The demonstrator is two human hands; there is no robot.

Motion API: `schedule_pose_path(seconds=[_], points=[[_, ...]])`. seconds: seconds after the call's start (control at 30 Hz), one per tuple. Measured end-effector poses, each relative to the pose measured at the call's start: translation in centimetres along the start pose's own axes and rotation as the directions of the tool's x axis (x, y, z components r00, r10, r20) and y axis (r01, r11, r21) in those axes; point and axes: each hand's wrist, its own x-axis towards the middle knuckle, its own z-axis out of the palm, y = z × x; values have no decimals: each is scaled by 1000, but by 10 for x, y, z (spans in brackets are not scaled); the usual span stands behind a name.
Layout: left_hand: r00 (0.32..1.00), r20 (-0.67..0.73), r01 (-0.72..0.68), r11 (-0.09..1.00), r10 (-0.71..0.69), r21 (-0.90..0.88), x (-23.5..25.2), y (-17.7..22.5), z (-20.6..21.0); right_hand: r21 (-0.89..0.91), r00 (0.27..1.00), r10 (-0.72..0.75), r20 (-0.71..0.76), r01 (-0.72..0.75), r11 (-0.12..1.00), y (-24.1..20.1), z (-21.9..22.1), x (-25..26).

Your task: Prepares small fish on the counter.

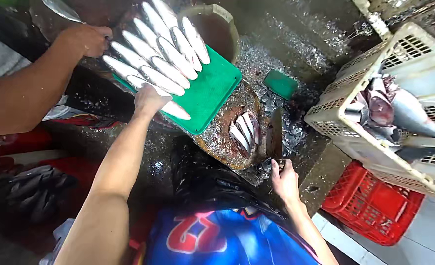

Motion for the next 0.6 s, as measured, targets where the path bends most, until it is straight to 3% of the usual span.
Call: schedule_pose_path(seconds=[0.1,0.3,0.43,0.47,0.53,0.57,0.6], points=[[983,-179,-47,995,31,-87,-14,-2,20,-1,1000,-25,-4,25,1000,13,-1,-1],[963,-253,-138,978,95,-158,-30,-7,53,-2,998,-56,19,56,998,35,2,4],[896,-437,-170,970,79,-174,-44,0,59,-2,996,-85,36,85,996,37,-2,5],[870,-472,-234,962,142,-141,-59,7,61,2,996,-84,39,84,996,37,-3,4],[795,-439,-483,875,419,-39,-101,34,78,13,996,-87,32,86,996,37,-6,5],[728,-343,-624,781,594,29,-123,50,97,25,996,-81,36,80,997,36,-8,5],[608,-224,-767,637,762,82,-142,65,123,31,996,-73,42,72,997,35,-10,4]])
